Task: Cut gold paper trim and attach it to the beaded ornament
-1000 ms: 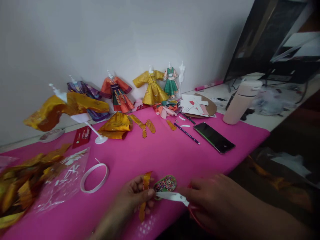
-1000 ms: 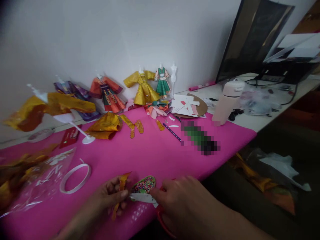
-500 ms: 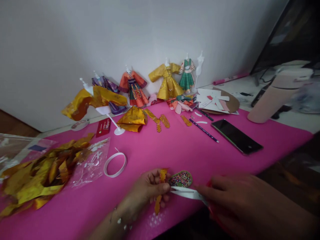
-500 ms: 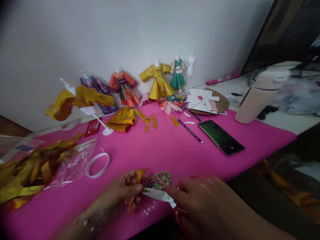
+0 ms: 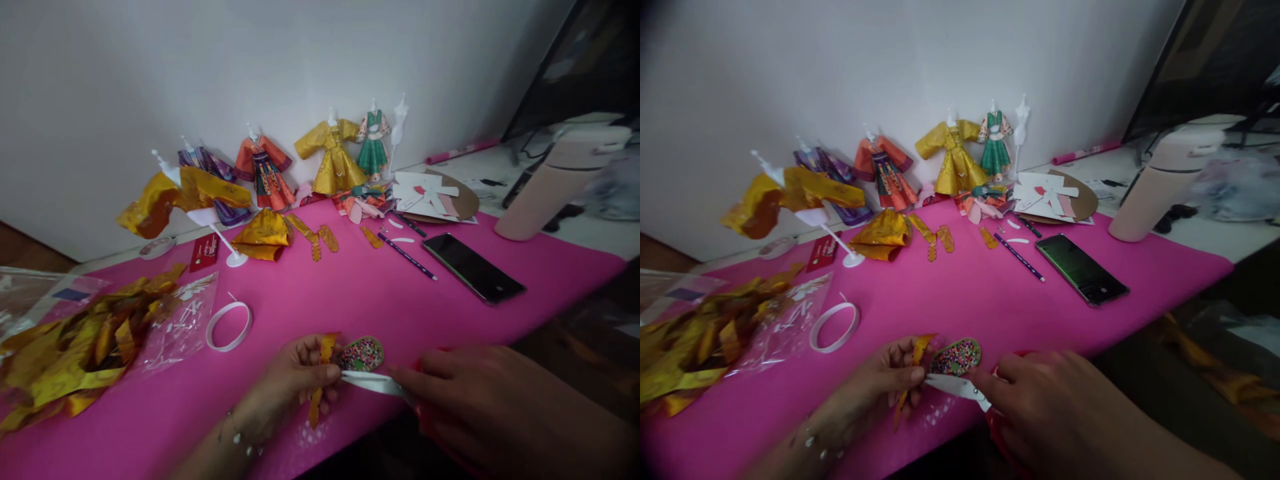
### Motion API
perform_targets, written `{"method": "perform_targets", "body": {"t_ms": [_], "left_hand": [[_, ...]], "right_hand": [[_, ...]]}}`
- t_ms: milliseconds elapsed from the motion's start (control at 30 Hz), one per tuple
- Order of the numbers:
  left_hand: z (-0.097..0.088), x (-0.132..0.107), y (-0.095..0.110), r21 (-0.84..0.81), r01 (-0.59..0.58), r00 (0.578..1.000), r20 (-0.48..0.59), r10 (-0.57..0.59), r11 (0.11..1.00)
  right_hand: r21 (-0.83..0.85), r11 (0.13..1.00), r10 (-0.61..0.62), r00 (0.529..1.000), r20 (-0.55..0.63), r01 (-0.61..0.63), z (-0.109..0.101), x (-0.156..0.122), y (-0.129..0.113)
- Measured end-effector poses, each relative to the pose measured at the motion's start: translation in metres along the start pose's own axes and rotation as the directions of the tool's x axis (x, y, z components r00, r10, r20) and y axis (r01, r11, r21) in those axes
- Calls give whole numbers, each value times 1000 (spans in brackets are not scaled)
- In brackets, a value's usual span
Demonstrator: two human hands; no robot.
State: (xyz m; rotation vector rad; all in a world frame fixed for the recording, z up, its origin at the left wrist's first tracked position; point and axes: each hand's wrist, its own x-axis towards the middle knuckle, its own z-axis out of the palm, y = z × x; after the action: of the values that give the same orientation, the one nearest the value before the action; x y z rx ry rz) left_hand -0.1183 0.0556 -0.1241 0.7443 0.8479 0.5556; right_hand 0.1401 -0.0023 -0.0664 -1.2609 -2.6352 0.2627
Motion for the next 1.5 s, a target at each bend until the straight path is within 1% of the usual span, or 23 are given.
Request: {"method": "perform_targets", "body": {"t_ms": [167, 367, 533, 700, 967, 1100, 1300, 1400, 1500], "left_hand": [[3, -4, 5, 8, 2, 1000, 16, -2, 1000], [0, -1, 3, 9, 9, 999, 38, -9, 1000], [0, -2, 1, 3, 10, 999, 38, -10, 1000], [3, -6, 3, 2, -3, 1000, 16, 3, 1000], [-1, -1, 0, 31, 5, 1000, 16, -5, 999], [0, -2, 0, 37, -3, 1000, 11, 3, 999], [5, -8, 8, 49, 3, 1000, 16, -3, 999], [5, -9, 10, 60, 9, 1000, 13, -10, 998], [5, -9, 10, 72, 14, 1000, 11, -14, 997]], "right_hand": [[20, 1000, -22, 999, -36, 22, -1, 0, 1], [16, 1000, -8, 1000, 26, 8, -5, 1, -3], [5, 1000, -10, 1000, 11, 10, -3, -1, -2], [-6, 1000, -13, 999, 34, 13, -4, 0, -2], [-19, 1000, 0, 999, -45, -1, 2, -1, 0], [-16, 1000, 7, 999, -33, -8, 2, -1, 0], [-41, 999, -9, 1000, -27, 8, -1, -1, -2], [-11, 1000, -24, 998, -59, 24, 0, -2, -2], [8, 1000, -14, 999, -52, 14, 2, -2, -1]]}}
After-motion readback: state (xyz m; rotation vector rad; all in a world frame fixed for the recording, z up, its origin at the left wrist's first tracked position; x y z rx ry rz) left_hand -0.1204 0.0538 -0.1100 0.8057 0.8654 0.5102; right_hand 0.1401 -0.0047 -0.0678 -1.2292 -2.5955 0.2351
